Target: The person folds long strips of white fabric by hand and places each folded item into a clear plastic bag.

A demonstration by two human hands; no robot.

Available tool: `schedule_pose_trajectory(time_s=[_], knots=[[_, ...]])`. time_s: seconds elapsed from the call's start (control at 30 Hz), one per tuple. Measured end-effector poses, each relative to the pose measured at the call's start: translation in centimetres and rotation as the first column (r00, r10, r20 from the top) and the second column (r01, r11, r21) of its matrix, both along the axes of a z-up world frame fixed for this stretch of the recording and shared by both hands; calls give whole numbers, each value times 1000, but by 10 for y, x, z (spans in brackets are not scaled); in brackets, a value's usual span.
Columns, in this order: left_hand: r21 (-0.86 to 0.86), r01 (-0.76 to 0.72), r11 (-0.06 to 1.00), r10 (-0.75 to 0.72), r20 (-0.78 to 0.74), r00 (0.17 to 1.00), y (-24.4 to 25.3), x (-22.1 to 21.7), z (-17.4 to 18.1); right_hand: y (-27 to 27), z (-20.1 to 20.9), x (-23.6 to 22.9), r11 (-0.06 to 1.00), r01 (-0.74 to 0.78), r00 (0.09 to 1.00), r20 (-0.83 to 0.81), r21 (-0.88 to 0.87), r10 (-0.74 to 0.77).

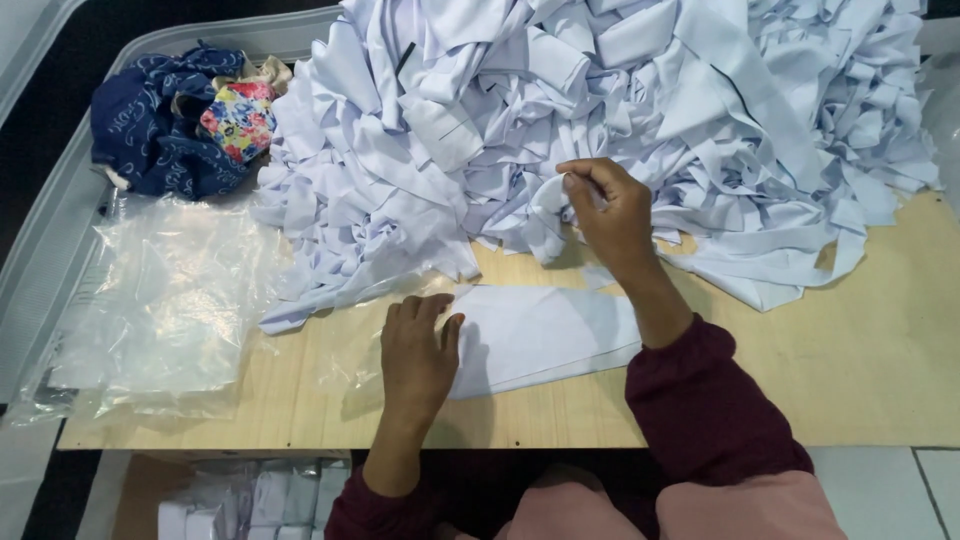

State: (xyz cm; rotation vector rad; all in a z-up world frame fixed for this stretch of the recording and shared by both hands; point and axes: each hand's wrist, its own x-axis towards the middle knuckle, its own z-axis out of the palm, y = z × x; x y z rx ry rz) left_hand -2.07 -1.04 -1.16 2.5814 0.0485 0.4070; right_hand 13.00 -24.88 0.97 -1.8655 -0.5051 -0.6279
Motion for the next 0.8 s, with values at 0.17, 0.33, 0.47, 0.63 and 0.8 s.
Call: schedule_pose_trajectory(time_s=[0.17, 0.33, 0.47, 0.63, 0.8], knots=[[-254, 246, 935, -187, 237, 953, -35, 9, 27, -4, 40, -36, 994, -111, 993, -27, -1, 111], [-390, 408, 826, -257, 384, 887, -69, 23, 54, 3, 57, -64, 962, -271, 962, -46, -33, 269], [-518, 384, 764, -205, 371, 906, -74, 38, 60, -3, 47, -64, 925, -373, 927, -11, 73, 375], [-735, 395, 552, -189, 351, 917, -63, 37, 82, -2, 26, -68, 845, -500, 816, -225, 188, 532], [-742, 323, 587, 76, 448, 891, -35, 30, 96, -16, 20, -75, 893, -417, 807, -383, 172, 450]])
